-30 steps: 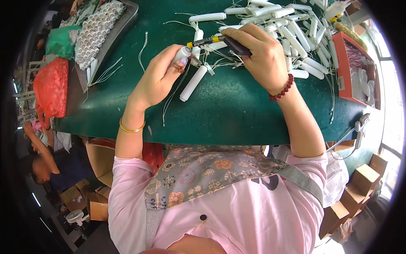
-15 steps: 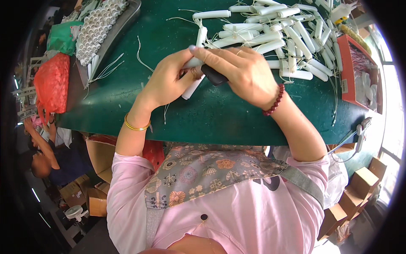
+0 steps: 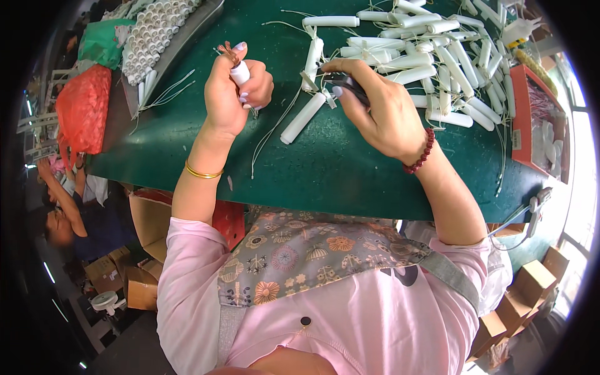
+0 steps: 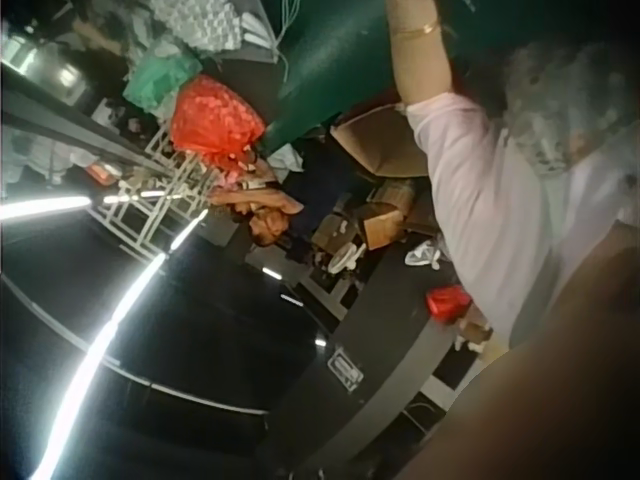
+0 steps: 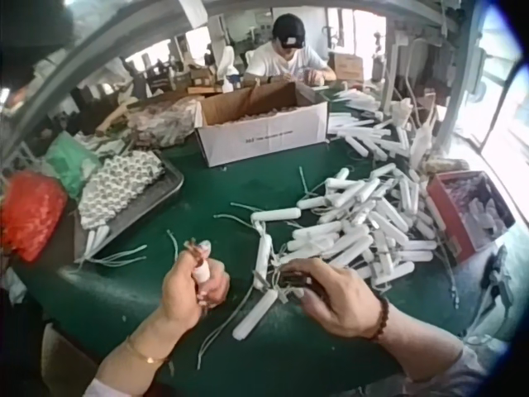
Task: Assembling a string of decorative lights by attaching white plastic caps to individual LEDs on a wire.
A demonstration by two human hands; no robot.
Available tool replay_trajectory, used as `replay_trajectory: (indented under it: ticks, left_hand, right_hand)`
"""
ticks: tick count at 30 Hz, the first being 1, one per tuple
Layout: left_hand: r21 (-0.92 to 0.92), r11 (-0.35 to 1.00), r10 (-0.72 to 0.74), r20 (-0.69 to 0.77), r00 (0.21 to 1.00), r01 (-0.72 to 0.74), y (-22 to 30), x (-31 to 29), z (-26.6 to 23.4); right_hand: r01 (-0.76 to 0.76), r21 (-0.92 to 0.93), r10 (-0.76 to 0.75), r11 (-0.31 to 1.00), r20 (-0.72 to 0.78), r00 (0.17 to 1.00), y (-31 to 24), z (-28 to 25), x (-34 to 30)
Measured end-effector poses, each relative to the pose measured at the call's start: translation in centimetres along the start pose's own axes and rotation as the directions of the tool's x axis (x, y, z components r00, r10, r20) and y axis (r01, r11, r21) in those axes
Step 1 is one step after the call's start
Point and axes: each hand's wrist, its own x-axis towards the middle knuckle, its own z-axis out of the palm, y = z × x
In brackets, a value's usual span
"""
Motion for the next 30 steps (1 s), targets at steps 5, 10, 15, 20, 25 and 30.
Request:
replay_trajectory:
  ticks: [5,10,15,20,25,30]
  left_hand:
    - [-0.051,0.999,-0.01,-0.091,0.996,0.005,0.5,-0.4,1.2]
    - [-0.025,1.0,-0.016,-0.089,0.996,0.014,-0.1,-0.5,1.1]
    - [-0.004,1.0,-0.018,-0.097,0.995,0.018,-0.2,-0.2,0.6]
    - [-0.003,1.0,-0.014,-0.112,0.994,0.013,-0.4,-0.3,0.5]
    - [0.614,0.788,0.145,-0.119,0.982,-0.042,-1.0,0.0,0.6]
    - [0.984,-0.001,0.255,0.17,0.952,-0.176,1.3,-1.8,2.2]
  right_hand:
    - [-0.09,0.014,0.089,0.996,0.056,0.994,-0.2,0.1,-0.2]
    - [-0.118,0.015,0.117,0.993,0.063,0.991,-1.3,0.2,-0.7]
    - [-0.021,-0.036,0.021,0.999,0.011,1.0,-1.7,0.9,-0.5]
    - [-0.007,-0.032,0.006,0.999,-0.024,1.0,-1.7,1.0,-0.5]
    - [-0.091,-0.015,0.091,0.996,-0.008,0.996,-1.0,0.5,0.1]
    - [-0.1,0.07,0.099,0.993,0.017,0.995,0.4,0.6,0.8]
